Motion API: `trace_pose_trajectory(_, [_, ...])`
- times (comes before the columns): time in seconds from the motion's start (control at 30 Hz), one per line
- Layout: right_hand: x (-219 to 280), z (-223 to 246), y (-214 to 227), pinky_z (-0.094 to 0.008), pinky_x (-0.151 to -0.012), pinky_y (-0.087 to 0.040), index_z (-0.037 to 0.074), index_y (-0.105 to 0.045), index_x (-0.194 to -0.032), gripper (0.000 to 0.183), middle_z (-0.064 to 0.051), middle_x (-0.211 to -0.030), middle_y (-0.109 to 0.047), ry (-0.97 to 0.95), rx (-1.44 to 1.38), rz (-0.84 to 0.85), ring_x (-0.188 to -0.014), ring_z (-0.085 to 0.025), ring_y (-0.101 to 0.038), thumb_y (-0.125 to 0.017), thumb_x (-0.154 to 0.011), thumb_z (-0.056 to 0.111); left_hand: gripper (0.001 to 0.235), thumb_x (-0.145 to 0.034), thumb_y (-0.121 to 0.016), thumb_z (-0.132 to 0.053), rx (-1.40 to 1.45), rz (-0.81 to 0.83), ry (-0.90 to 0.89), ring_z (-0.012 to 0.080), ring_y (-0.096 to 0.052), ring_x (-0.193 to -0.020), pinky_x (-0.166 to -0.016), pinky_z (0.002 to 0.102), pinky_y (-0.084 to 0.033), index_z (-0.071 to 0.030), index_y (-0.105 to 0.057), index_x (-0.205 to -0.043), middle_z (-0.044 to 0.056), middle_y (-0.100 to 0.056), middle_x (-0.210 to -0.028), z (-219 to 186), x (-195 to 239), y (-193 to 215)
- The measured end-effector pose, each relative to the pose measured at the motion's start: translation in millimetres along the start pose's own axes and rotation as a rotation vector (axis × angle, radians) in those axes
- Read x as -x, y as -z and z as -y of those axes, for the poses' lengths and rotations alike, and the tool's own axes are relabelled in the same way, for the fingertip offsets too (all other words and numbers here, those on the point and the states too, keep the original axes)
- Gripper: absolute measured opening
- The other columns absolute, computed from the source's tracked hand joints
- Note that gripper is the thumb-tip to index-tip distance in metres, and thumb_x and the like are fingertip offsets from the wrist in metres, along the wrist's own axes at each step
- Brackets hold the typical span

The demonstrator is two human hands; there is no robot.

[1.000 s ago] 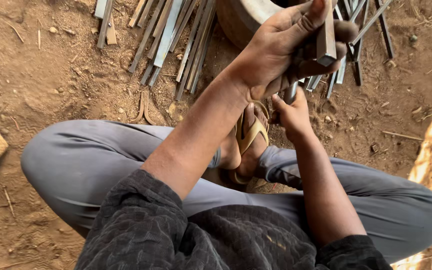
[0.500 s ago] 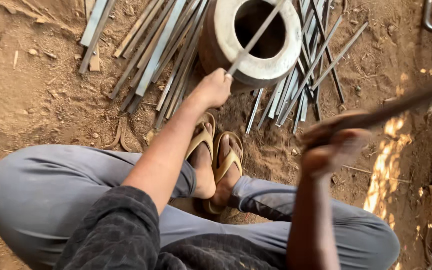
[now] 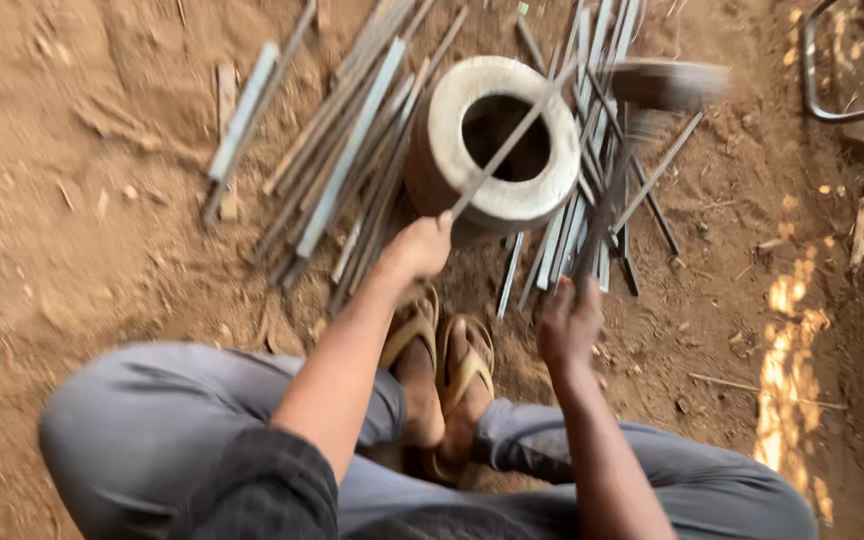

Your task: The person sits on the ground and repeatedly hammers metal rods placed on a cylindrical concrete block. They pick up rods from a pile, position them, strike them with a hammer, and then place them aside.

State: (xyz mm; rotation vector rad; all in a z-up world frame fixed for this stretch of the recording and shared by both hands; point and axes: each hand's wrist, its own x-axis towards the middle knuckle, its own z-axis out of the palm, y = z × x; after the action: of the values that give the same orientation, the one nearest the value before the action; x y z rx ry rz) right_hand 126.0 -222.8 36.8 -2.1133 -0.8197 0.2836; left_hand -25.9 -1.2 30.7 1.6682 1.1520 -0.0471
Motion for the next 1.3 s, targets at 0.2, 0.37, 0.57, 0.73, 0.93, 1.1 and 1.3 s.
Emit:
trace_pose_trajectory(0.2, [9, 56, 38, -0.025, -0.046, -0.041, 0.013, -0.048, -0.104, 0.033, 0.001, -0.067, -0.051, 0.412, -0.644, -0.308, -0.044, -0.004, -0.048, -0.054, -0.110, 0.044, 0.064, -0.106, -0.023, -0.050, -0.165, 0.013, 0.120, 0.0436, -0.058, -0.126, -0.110, 0.057, -0.042, -0.008, -0.068, -0.125, 0.023, -0.062, -0.133, 21, 25, 16])
trace_pose_trajectory(0.37, [-39, 68, 61, -0.023, -0.053, -0.036, 0.011, -0.044, -0.116, 0.030, 0.002, -0.084, -0.049, 0.425, -0.725, -0.370, -0.056, -0.006, -0.040, -0.057, -0.116, 0.038, 0.073, -0.111, -0.020, -0.047, -0.271, 0.049, -0.072, 0.0457, -0.059, -0.129, -0.115, 0.052, -0.043, 0.003, -0.072, -0.120, 0.031, -0.065, -0.132, 65, -3, 15])
trace_pose_trajectory(0.57, [-50, 24, 18, -0.036, -0.044, -0.033, 0.005, -0.054, -0.099, 0.036, -0.009, -0.067, -0.045, -0.249, -0.132, 0.176, -0.049, -0.019, -0.035, -0.038, -0.115, 0.034, 0.069, -0.108, -0.026, -0.052, -0.218, 0.066, 0.043, 0.0455, -0.060, -0.124, -0.111, 0.051, -0.046, 0.000, -0.067, -0.128, 0.028, -0.064, -0.131, 69, 5, 29])
trace_pose_trajectory(0.73, [-18, 2, 5, -0.053, -0.060, -0.049, 0.002, -0.046, -0.114, 0.029, -0.026, -0.072, -0.059, 0.068, 0.190, 0.030, -0.062, -0.041, -0.060, -0.054, -0.101, 0.028, 0.064, -0.108, -0.022, -0.053, -0.123, 0.140, 0.045, 0.0346, -0.070, -0.113, -0.103, 0.050, -0.052, -0.008, -0.061, -0.134, 0.019, -0.073, -0.120, 26, 44, 45])
trace_pose_trajectory(0.93, [39, -9, 28, -0.057, -0.071, -0.053, 0.002, -0.036, -0.126, 0.043, -0.034, -0.084, -0.067, -0.120, 0.352, 0.181, -0.077, -0.051, -0.069, -0.056, -0.094, 0.023, 0.057, -0.110, -0.025, -0.049, -0.143, 0.067, 0.095, 0.0281, -0.065, -0.100, -0.092, 0.048, -0.053, -0.007, -0.059, -0.127, 0.016, -0.068, -0.117, 15, 44, 15])
trace_pose_trajectory(1.1, [51, -35, 17, -0.059, -0.074, -0.054, 0.006, -0.043, -0.125, 0.036, -0.033, -0.084, -0.070, -0.323, 0.337, 0.287, -0.082, -0.051, -0.070, -0.052, -0.097, 0.025, 0.033, -0.109, -0.044, -0.032, 0.467, 0.305, -0.110, 0.0196, -0.061, -0.077, -0.074, 0.039, -0.056, -0.003, -0.059, -0.108, 0.011, -0.066, -0.091, -7, 44, -19])
trace_pose_trajectory(1.3, [60, -75, 3, -0.060, -0.072, -0.055, -0.004, -0.033, -0.133, 0.051, -0.036, -0.086, -0.068, -0.279, 0.518, 0.381, -0.080, -0.053, -0.069, -0.054, -0.092, 0.019, 0.030, -0.113, -0.050, -0.025, 1.218, 0.495, -0.493, 0.0158, -0.063, -0.083, -0.076, 0.033, -0.059, 0.003, -0.060, -0.111, 0.005, -0.066, -0.093, -70, 88, -25])
